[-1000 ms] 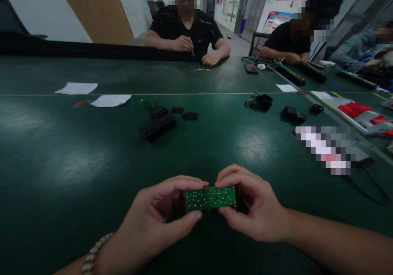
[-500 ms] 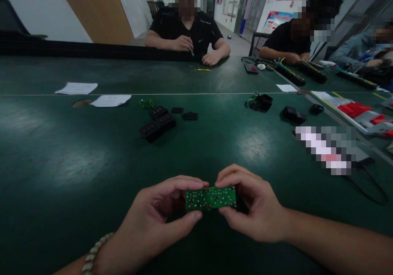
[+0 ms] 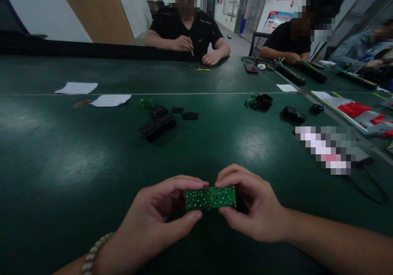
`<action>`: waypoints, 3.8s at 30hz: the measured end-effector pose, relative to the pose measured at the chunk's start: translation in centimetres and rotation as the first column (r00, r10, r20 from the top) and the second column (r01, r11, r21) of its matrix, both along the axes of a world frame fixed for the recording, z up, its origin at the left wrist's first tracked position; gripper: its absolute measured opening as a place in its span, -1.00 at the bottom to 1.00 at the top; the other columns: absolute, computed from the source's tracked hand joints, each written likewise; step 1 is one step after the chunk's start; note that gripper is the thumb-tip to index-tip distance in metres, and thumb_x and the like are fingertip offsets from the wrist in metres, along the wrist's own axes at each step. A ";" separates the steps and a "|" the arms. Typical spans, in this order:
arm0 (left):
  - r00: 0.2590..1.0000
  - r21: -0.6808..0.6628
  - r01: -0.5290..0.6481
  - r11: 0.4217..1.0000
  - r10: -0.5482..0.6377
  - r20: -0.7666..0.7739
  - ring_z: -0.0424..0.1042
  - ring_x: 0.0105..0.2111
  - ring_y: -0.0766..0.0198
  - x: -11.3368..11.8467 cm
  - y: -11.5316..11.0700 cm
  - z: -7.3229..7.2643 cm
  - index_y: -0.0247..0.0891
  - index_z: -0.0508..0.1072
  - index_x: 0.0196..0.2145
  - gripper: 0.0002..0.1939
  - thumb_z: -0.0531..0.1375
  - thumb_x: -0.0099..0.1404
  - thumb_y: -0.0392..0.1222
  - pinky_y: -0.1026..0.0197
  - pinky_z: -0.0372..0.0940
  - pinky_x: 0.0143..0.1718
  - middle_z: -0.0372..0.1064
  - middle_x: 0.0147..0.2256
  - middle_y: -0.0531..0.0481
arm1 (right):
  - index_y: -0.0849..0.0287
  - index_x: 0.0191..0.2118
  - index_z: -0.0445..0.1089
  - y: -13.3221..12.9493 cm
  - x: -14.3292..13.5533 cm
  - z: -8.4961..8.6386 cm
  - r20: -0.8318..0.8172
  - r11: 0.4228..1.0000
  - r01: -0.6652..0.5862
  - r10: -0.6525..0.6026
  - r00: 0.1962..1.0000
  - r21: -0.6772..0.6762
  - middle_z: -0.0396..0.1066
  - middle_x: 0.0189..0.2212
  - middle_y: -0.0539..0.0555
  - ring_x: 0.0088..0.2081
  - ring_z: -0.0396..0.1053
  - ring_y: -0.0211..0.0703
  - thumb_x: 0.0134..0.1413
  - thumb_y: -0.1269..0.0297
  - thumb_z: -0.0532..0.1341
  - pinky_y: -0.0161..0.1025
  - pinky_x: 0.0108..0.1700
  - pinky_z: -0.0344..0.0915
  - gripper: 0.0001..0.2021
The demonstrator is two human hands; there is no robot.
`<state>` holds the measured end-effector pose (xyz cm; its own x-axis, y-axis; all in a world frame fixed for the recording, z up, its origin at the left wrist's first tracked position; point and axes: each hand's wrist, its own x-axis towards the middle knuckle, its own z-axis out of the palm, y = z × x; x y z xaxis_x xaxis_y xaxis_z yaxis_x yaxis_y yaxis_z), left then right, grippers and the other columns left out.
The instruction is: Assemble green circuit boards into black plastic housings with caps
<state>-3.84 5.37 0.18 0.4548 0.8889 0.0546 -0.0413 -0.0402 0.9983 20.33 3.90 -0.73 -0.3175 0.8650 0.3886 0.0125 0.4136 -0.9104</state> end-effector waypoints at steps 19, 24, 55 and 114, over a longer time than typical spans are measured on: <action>1.000 -0.009 0.000 1.000 -0.001 -0.012 0.62 0.00 0.19 -0.1 0.0 0.1 0.04 0.67 -0.02 -0.50 0.41 0.21 -0.51 0.28 0.51 0.02 0.67 -0.01 0.04 | 0.14 0.01 0.51 0.0 0.0 0.2 0.001 1.000 0.003 -0.003 1.000 0.007 0.45 -0.13 0.15 -0.23 0.48 -0.11 -0.01 0.55 0.38 -0.19 -0.27 0.41 -0.58; 1.000 -0.004 0.003 1.000 -0.003 -0.016 0.63 0.00 0.18 -0.1 0.0 0.0 0.04 0.67 -0.02 -0.50 0.41 0.20 -0.51 0.28 0.52 0.00 0.67 -0.01 0.03 | 0.15 0.01 0.51 0.1 0.0 0.2 0.001 1.000 0.006 -0.006 1.000 0.014 0.45 -0.13 0.16 -0.22 0.49 -0.09 -0.01 0.55 0.38 -0.17 -0.26 0.41 -0.58; 1.000 -0.004 -0.024 1.000 0.023 -0.021 0.65 -0.04 0.18 0.0 -0.1 0.5 0.02 0.69 -0.05 -0.50 0.42 0.16 -0.52 0.29 0.54 -0.05 0.69 -0.04 0.01 | 0.12 0.01 0.51 0.3 0.0 0.1 0.009 1.000 0.000 0.000 1.000 0.014 0.45 -0.13 0.13 -0.21 0.49 -0.11 -0.01 0.55 0.38 -0.17 -0.24 0.42 -0.58; 0.999 0.022 -0.024 0.999 0.024 -0.034 0.67 -0.09 0.20 0.1 0.0 0.2 0.03 0.69 -0.05 -0.50 0.41 0.16 -0.52 0.32 0.57 -0.10 0.70 -0.05 0.03 | 0.20 -0.01 0.53 0.2 0.0 0.1 -0.009 1.000 0.003 -0.003 1.000 0.025 0.46 -0.16 0.16 -0.24 0.48 -0.13 -0.05 0.59 0.39 -0.21 -0.27 0.39 -0.57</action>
<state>-3.70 5.35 0.39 0.4353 0.8983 0.0588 -0.0056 -0.0626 0.9980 20.31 4.07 -0.61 -0.3110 0.8558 0.4134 0.0053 0.4365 -0.8997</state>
